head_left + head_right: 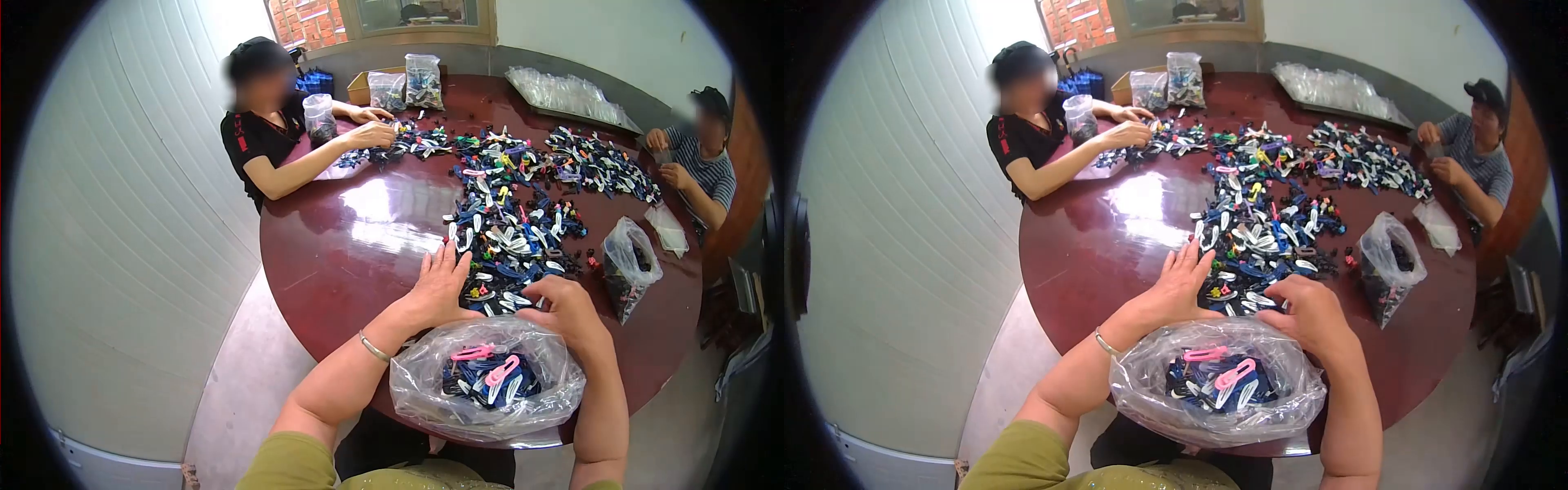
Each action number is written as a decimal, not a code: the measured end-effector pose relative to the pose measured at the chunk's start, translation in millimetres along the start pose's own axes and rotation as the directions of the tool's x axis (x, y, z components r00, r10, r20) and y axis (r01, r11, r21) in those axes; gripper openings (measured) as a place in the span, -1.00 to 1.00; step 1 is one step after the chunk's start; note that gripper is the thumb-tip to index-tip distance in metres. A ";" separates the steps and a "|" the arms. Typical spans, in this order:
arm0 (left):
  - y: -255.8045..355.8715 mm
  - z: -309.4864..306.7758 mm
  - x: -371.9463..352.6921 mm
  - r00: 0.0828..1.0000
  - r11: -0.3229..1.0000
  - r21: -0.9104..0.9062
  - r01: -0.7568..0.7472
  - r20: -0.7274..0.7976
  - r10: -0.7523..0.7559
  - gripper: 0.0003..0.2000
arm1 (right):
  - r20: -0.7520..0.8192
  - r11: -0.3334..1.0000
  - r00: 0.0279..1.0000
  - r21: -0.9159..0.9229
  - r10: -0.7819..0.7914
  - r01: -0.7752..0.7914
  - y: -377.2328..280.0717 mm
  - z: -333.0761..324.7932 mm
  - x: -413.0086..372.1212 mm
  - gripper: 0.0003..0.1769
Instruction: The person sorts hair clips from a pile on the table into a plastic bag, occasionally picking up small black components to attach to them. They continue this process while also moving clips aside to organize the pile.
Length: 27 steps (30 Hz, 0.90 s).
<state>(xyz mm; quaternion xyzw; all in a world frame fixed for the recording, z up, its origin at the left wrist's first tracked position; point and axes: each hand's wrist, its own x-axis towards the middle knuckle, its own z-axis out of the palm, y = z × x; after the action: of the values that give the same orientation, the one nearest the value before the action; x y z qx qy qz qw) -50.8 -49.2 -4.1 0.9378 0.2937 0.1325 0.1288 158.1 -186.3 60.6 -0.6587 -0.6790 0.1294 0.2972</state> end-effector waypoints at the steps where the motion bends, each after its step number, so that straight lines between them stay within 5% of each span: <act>1: 0.6 1.2 1.2 1.000 1.000 -0.016 0.000 -0.011 0.000 0.13 | 0.011 0.998 1.000 -0.052 -0.030 0.030 3.7 6.0 1.1 -0.68; 6: 7.0 -0.8 7.4 0.997 0.996 -0.085 -0.009 -0.080 0.003 0.04 | 0.003 0.991 1.000 -0.130 -0.021 0.021 10.5 22.7 11.1 -0.70; 12: 8.2 -2.9 6.6 0.987 0.994 -0.098 -0.041 -0.158 0.025 -0.08 | -0.071 0.947 0.985 0.294 0.157 -0.130 14.9 25.4 14.5 -0.83; 15: 7.3 -1.8 6.9 0.989 0.997 -0.069 -0.031 -0.143 0.021 -0.08 | -0.245 0.945 0.969 0.321 0.019 0.063 19.5 22.8 16.4 -0.88; 18: 7.6 -1.5 6.6 0.988 0.998 -0.053 -0.042 -0.153 0.034 -0.10 | -0.163 0.768 0.947 0.630 0.276 -0.116 10.4 15.9 16.1 -0.92; 23: 17.3 -20.1 5.7 0.999 0.995 -0.103 0.005 -0.050 -0.010 -0.14 | -0.208 0.656 0.886 0.743 0.413 -0.132 -5.3 -5.6 14.3 -0.91; 27: 14.1 -13.9 6.3 0.996 0.999 -0.042 0.000 -0.092 -0.004 -0.13 | -0.234 0.509 0.928 0.859 0.290 0.057 -5.1 -15.6 5.2 -0.90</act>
<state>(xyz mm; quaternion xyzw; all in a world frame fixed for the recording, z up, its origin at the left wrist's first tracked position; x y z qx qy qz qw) -43.1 -54.5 14.5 0.9275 0.2975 0.1816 0.1348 163.1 -185.0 77.1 -0.4837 -0.4165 0.3470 0.6871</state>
